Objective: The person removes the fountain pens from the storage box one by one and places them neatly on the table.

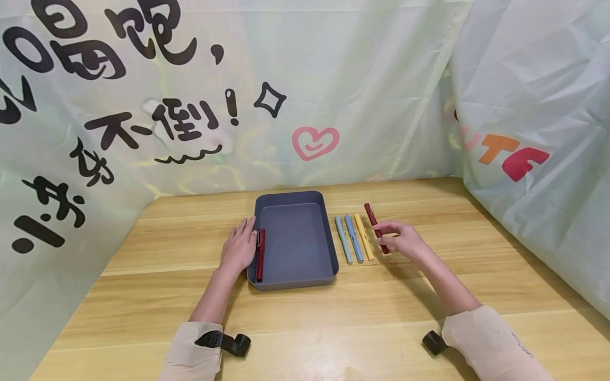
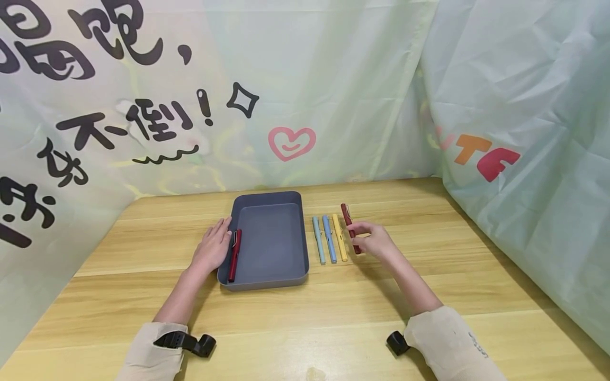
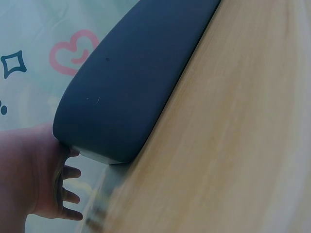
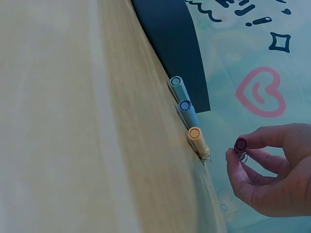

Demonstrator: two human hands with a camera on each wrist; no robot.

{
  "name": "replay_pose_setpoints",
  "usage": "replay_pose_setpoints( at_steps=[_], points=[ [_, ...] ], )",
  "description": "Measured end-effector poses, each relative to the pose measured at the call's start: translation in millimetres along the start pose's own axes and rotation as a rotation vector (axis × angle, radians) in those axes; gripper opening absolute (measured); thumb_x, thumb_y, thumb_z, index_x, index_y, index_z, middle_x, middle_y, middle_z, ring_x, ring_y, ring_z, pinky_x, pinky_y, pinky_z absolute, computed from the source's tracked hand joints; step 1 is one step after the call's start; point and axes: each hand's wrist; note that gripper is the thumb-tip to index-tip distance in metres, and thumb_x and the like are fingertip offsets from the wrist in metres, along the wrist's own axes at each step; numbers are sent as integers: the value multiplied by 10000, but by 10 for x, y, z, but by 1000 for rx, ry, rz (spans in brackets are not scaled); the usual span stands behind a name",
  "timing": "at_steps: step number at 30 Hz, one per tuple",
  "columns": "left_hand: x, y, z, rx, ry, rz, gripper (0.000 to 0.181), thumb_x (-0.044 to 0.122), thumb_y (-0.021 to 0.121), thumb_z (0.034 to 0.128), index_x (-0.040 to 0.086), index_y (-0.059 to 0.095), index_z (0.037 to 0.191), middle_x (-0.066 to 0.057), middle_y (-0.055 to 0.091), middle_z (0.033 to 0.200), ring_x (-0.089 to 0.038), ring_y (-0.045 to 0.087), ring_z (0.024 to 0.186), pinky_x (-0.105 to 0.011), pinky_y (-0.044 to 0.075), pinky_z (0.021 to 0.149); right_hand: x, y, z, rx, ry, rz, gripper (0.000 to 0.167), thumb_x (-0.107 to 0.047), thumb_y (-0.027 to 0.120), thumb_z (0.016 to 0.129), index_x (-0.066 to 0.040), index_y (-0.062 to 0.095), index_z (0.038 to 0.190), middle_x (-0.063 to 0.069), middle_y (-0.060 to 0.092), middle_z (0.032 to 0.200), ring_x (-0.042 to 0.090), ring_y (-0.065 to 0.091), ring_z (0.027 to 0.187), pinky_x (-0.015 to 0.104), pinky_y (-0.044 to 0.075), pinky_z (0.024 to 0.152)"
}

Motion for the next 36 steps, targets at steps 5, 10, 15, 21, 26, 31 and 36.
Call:
replay_pose_setpoints(
  at_steps=[5,10,15,21,26,31,36],
  points=[
    [6,1,-4,-6,-1,1,491,257,248,1010,150,177,1484,-156,154,1500,-439,111,1326,-593,159,1021,33,1,16,-6,2,16,398,26,552,862,107,484,1246,306,469,1234,254,578,891,296,513,693],
    [8,-2,-5,-10,3,5,493,252,246,1010,146,166,1485,-161,148,1500,-441,104,1326,-596,156,1020,84,9,48,-1,-3,0,376,23,554,867,116,498,1228,297,495,1207,172,564,860,282,513,685],
    [4,-5,-4,-10,3,4,494,251,248,1010,148,162,1486,-160,145,1501,-446,105,1323,-596,153,1021,131,11,72,-2,17,-4,389,11,553,863,104,499,1237,278,498,1212,167,557,862,279,506,683],
    [-1,-10,-8,-11,7,9,493,254,243,1011,141,165,1485,-165,145,1500,-446,105,1323,-585,152,1028,169,6,90,-6,51,5,386,-5,543,878,92,493,1249,263,505,1200,170,545,874,277,501,690],
    [-8,-7,-6,-13,12,10,494,252,247,1012,133,165,1484,-171,141,1499,-448,104,1322,-585,152,1027,182,11,91,-11,61,15,368,-5,536,882,92,504,1236,260,502,1208,158,542,873,273,504,683],
    [-10,-3,-6,-8,16,8,494,251,256,1011,133,171,1483,-170,146,1498,-448,108,1322,-592,158,1022,187,19,83,-15,75,12,371,-23,541,891,79,504,1246,268,467,1250,219,540,935,291,502,713],
    [-6,7,1,-6,15,8,493,253,255,1010,137,175,1483,-163,148,1499,-448,114,1321,-593,163,1020,199,14,80,-15,101,21,375,-44,535,902,61,498,1260,272,454,1261,256,534,971,303,499,736]
  ],
)
Point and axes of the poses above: each hand's wrist, its own z-axis towards the middle knuckle, its own y-axis out of the palm, x = y × z
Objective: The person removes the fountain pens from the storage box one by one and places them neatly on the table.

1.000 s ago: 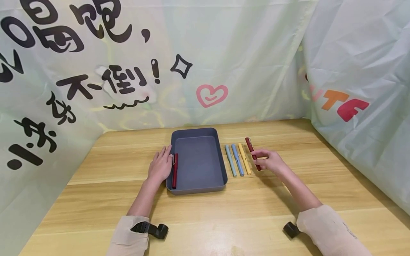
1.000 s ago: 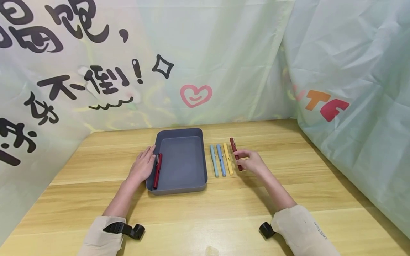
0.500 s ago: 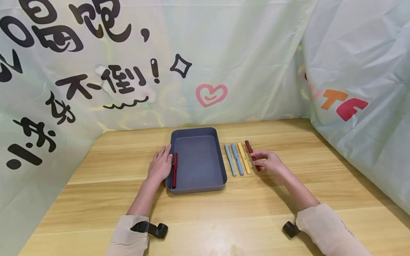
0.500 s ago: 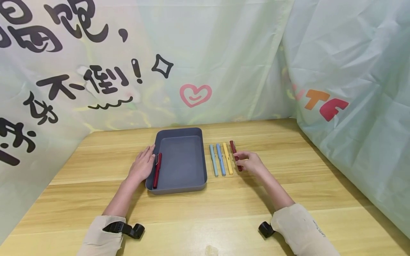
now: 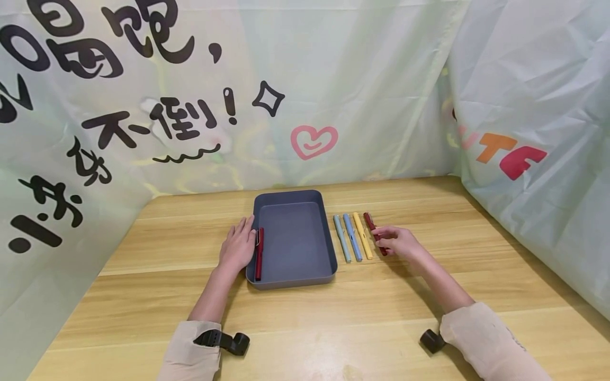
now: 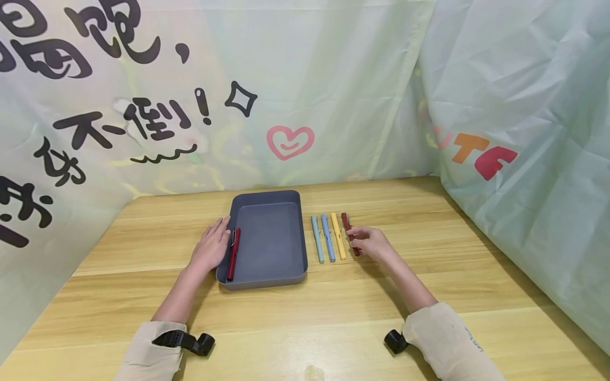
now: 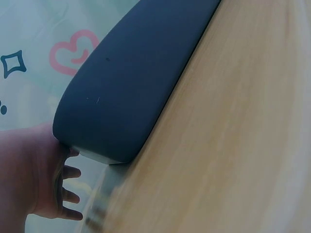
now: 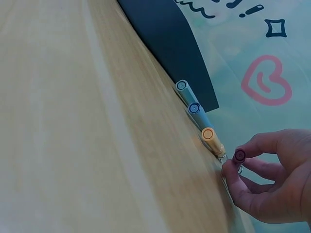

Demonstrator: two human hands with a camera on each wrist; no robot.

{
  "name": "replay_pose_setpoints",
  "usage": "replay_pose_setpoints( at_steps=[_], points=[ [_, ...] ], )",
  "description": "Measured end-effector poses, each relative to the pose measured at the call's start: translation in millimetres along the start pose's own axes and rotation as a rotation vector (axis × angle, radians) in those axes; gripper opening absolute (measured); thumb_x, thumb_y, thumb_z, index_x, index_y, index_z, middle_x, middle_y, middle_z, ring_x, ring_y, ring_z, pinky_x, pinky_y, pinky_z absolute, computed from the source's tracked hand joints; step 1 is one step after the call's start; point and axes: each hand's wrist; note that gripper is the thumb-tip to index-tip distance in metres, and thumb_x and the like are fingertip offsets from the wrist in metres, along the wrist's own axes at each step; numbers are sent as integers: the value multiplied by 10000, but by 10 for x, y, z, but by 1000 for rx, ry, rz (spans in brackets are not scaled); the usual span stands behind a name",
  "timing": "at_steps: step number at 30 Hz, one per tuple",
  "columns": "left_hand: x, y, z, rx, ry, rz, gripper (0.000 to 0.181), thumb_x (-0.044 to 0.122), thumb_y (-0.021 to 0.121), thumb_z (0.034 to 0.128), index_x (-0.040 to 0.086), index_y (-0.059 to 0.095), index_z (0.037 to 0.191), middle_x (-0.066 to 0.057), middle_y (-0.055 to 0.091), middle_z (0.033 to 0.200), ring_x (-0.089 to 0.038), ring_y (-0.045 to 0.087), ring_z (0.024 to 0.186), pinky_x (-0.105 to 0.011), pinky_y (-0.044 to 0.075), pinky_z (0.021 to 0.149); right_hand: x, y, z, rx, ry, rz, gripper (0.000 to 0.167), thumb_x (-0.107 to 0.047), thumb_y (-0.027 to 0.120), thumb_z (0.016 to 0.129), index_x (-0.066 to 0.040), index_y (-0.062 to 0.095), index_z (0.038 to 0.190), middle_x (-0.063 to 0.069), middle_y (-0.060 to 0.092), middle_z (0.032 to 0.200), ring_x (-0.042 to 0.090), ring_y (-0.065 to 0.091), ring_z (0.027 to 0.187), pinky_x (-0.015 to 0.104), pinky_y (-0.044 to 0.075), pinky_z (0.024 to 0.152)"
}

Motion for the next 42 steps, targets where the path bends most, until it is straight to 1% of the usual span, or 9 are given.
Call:
replay_pose_setpoints(
  at_steps=[6,9,13,18,21,25,31,36,42],
  points=[
    [-3,0,-2,-1,-4,1,494,251,253,1009,135,175,1483,-164,147,1499,-450,115,1320,-591,159,1023,20,-1,16,12,-9,-30,369,-82,549,913,58,503,1251,249,514,1206,239,551,936,294,493,711],
    [1,-4,-2,-2,-8,0,494,255,251,1010,137,177,1483,-162,147,1500,-450,115,1320,-591,160,1023,25,5,23,24,-27,-46,372,-64,562,902,69,500,1243,254,528,1186,218,559,887,282,489,677],
    [5,-10,-3,1,-11,-1,495,261,254,1009,137,179,1483,-163,149,1499,-453,116,1319,-597,162,1018,17,13,16,41,-28,-39,399,-41,563,898,85,457,1261,279,524,1157,221,574,861,273,492,645],
    [3,-7,-1,4,-7,-3,494,258,254,1009,139,181,1483,-164,155,1498,-448,118,1321,-598,165,1017,8,27,10,65,-16,-28,423,-32,567,895,95,422,1272,279,528,1128,235,589,871,268,504,649],
    [1,-6,-1,3,-5,-3,493,254,254,1010,140,176,1483,-163,153,1498,-446,115,1322,-600,163,1016,24,36,21,92,-36,-70,398,-24,594,874,107,463,1227,263,549,1087,217,584,844,260,506,644],
    [1,-6,0,-3,-8,1,495,249,255,1009,142,168,1485,-162,146,1500,-450,112,1321,-605,164,1013,47,47,28,132,-68,-160,355,-21,621,844,105,520,1161,207,582,986,195,575,798,256,503,618],
    [0,-11,3,-3,-6,0,495,249,255,1010,142,167,1485,-165,145,1500,-453,113,1319,-617,169,1004,58,64,28,179,-102,-261,322,-32,633,825,99,565,1111,138,601,870,195,580,726,265,484,571],
    [-2,-7,4,-2,-5,3,494,252,257,1011,143,169,1485,-164,148,1499,-447,114,1322,-614,173,1006,53,90,26,224,-116,-307,307,-36,649,810,96,596,1082,126,611,830,171,569,668,250,465,545],
    [-6,-8,5,-11,-6,4,498,259,250,1011,144,155,1487,-163,131,1503,-451,103,1322,-615,165,1007,47,123,6,257,-156,-347,297,-23,642,793,99,608,1061,118,616,791,152,555,626,252,443,515]
  ],
)
Point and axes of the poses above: each hand's wrist, its own z-axis towards the middle knuckle, its own y-axis out of the palm, x = y × z
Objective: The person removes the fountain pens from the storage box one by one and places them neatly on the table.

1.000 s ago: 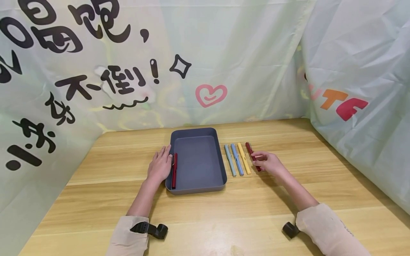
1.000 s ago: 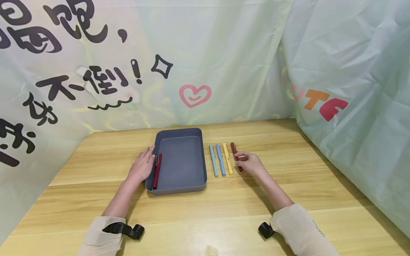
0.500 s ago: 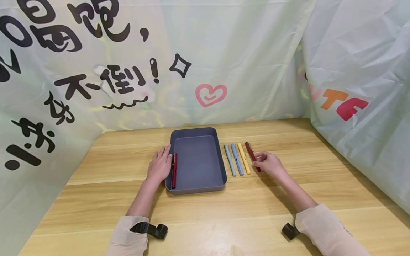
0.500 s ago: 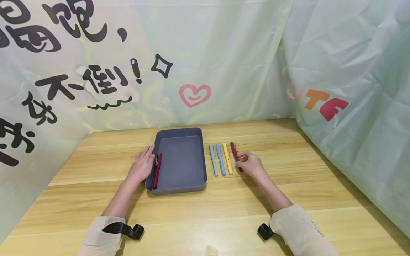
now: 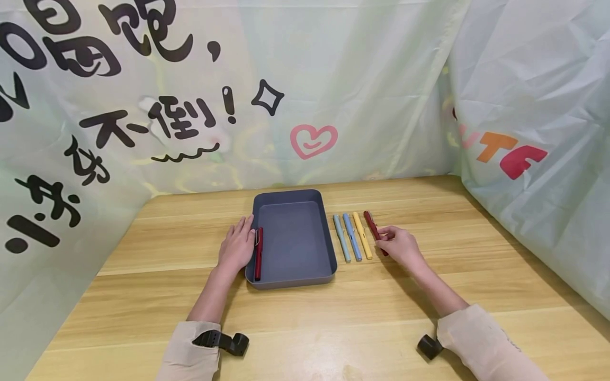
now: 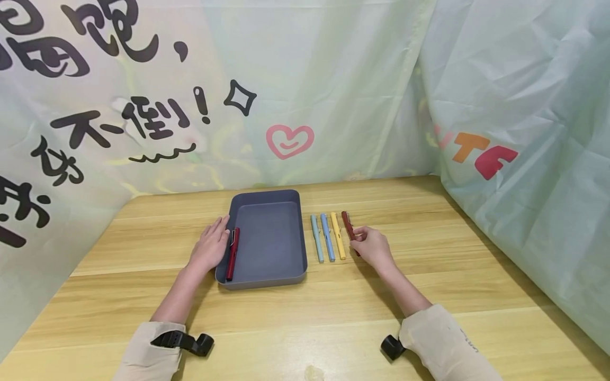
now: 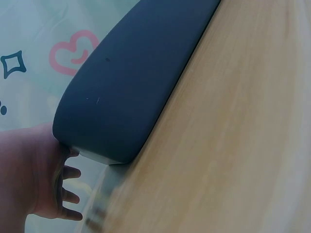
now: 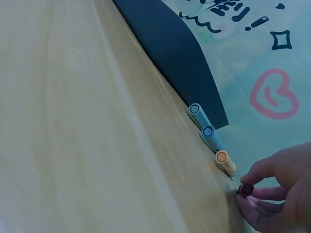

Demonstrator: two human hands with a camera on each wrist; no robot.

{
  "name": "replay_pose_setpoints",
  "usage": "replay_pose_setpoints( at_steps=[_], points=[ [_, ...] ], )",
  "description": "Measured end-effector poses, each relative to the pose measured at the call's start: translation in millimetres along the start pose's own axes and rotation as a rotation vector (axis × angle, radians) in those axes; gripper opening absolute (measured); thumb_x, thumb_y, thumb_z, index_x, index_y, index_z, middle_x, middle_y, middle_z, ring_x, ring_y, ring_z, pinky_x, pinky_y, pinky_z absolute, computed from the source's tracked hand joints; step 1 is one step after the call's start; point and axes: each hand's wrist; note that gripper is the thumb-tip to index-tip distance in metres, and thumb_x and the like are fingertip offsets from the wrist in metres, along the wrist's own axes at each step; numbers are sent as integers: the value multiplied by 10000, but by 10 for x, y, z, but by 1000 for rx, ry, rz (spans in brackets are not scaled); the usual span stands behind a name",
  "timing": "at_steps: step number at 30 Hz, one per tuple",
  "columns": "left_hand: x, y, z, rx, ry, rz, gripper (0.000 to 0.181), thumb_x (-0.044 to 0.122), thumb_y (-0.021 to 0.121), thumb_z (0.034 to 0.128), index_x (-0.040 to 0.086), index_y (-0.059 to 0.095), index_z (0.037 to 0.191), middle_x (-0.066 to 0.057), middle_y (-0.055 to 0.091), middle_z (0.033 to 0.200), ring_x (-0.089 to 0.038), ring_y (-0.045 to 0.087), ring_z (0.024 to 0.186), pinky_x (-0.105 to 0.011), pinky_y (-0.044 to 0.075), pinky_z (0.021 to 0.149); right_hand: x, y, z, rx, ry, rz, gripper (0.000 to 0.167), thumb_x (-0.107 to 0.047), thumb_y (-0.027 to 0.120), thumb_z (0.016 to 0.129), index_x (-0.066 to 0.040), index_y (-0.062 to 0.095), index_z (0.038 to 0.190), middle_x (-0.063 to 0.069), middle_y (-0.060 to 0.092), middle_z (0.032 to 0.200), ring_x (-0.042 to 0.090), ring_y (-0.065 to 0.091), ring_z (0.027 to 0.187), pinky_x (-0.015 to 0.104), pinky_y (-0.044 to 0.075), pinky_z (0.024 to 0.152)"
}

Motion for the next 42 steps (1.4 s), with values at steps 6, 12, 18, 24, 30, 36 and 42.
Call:
replay_pose_setpoints(
  at_steps=[6,12,18,24,30,36,42],
  points=[
    [3,3,-2,-4,-4,-1,499,262,248,1011,145,156,1487,-161,132,1504,-450,103,1322,-611,165,1010,-5,14,-17,18,-11,-23,291,-15,619,785,86,615,1058,105,622,782,145,542,614,249,425,501],
    [6,1,-7,-4,-4,-2,497,259,249,1012,142,159,1486,-162,134,1503,-450,104,1322,-607,162,1012,1,24,-25,28,-22,-37,291,-10,612,775,82,620,1052,99,624,776,174,536,631,263,413,507],
    [10,-1,-4,-1,-2,1,496,257,249,1012,141,160,1486,-163,137,1502,-454,110,1319,-612,168,1007,-1,21,-29,34,-21,-47,294,-9,609,775,80,624,1054,100,629,778,188,539,641,277,412,519],
    [12,-6,-6,0,-1,0,497,255,252,1011,141,161,1486,-165,138,1501,-456,108,1318,-619,171,1002,-26,13,-42,33,-15,-51,292,-10,604,784,84,626,1060,96,627,770,188,532,632,280,403,508],
    [11,-2,-7,2,-1,-1,496,256,254,1011,138,167,1485,-166,139,1501,-451,109,1321,-607,162,1013,-24,18,-43,41,-18,-68,288,-16,607,786,80,632,1057,101,629,768,191,531,637,281,399,518],
    [14,2,-5,-1,-2,-1,496,254,253,1011,142,163,1486,-165,139,1501,-449,112,1321,-603,161,1015,-8,29,-34,47,-14,-71,286,-19,615,784,79,636,1052,109,633,772,191,535,634,276,404,522],
    [6,6,0,-6,-2,6,498,254,248,1012,143,148,1488,-167,134,1501,-450,106,1322,-604,160,1015,-5,24,-36,32,11,-63,292,-29,607,796,73,631,1068,112,627,787,187,531,627,282,403,507]
  ],
)
Point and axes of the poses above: each hand's wrist, its own z-axis towards the middle knuckle, its own y-axis out of the palm, x = y × z
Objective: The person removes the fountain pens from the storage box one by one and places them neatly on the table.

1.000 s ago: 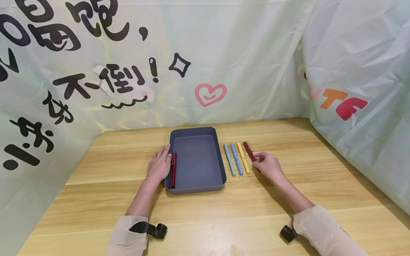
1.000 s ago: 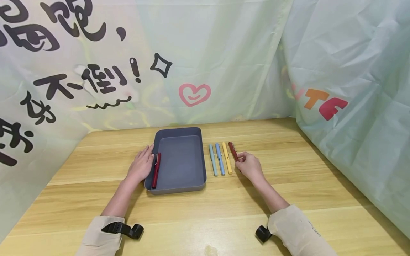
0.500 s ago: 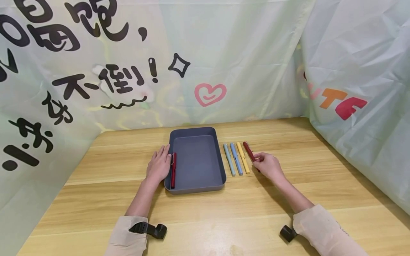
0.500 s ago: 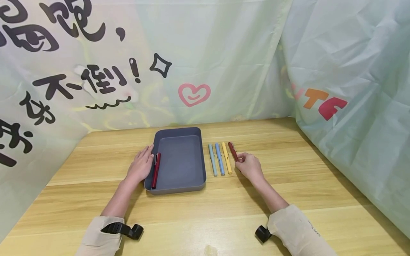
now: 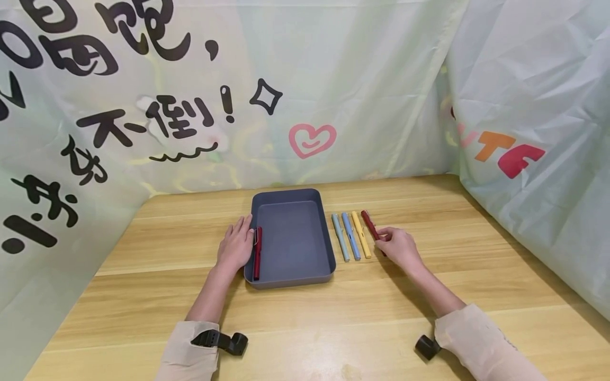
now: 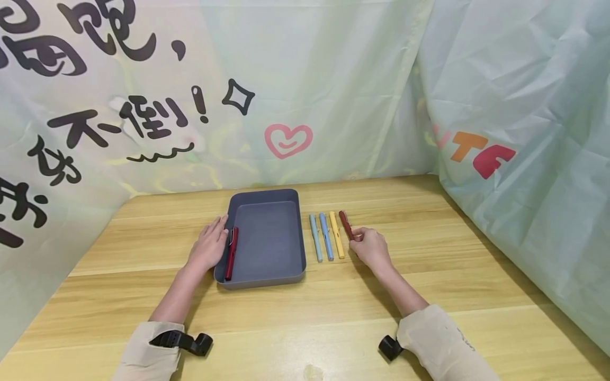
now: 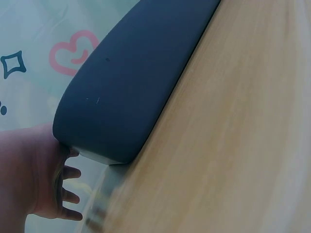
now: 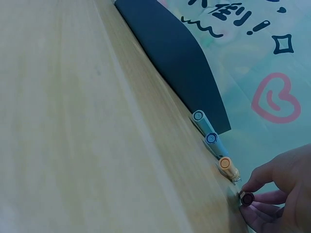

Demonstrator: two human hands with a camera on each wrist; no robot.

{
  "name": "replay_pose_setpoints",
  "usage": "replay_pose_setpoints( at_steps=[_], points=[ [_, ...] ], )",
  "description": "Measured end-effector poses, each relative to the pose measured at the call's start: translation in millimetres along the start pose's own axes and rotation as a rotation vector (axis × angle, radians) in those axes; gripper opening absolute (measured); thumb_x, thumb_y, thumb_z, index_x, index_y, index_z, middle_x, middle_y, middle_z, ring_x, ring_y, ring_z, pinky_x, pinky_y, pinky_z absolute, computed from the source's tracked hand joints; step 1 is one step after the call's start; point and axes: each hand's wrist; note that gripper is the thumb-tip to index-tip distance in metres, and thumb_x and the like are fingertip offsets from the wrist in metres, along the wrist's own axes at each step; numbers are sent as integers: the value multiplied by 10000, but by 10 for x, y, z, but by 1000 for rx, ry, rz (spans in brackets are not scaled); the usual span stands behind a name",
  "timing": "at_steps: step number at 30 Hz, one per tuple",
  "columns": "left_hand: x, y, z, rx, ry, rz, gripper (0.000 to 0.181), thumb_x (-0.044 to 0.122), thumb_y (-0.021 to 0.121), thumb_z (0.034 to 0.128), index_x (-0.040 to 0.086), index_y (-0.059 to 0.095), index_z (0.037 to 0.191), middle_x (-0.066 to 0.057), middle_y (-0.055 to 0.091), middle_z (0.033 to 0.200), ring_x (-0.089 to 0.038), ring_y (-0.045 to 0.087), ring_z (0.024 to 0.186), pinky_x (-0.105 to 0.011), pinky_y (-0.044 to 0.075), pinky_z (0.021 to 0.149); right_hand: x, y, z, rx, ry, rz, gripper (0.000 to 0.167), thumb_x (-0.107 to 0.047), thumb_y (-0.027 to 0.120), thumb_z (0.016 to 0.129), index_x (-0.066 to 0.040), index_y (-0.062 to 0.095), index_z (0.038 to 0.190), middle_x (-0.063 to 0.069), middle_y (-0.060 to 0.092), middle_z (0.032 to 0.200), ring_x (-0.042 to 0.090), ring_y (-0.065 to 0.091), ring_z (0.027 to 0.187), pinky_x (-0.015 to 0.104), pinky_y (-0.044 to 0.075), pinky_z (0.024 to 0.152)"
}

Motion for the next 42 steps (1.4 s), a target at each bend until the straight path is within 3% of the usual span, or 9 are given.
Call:
replay_pose_setpoints(
  at_steps=[15,42],
  points=[
    [2,-8,3,-4,-7,-3,500,257,242,1011,147,144,1488,-162,135,1502,-452,105,1321,-602,156,1016,-5,10,-10,-7,17,7,306,-47,623,809,77,621,1089,116,635,812,209,544,678,284,402,536],
    [-12,-3,-2,-2,5,0,497,255,241,1011,139,154,1487,-177,143,1497,-466,109,1314,-600,161,1017,33,-6,0,-35,-33,36,286,-34,612,839,100,620,1092,140,655,810,177,566,641,287,418,509]
  ],
)
Point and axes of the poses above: each hand's wrist, its own z-axis towards the middle knuckle, its own y-axis out of the palm, x = y × z
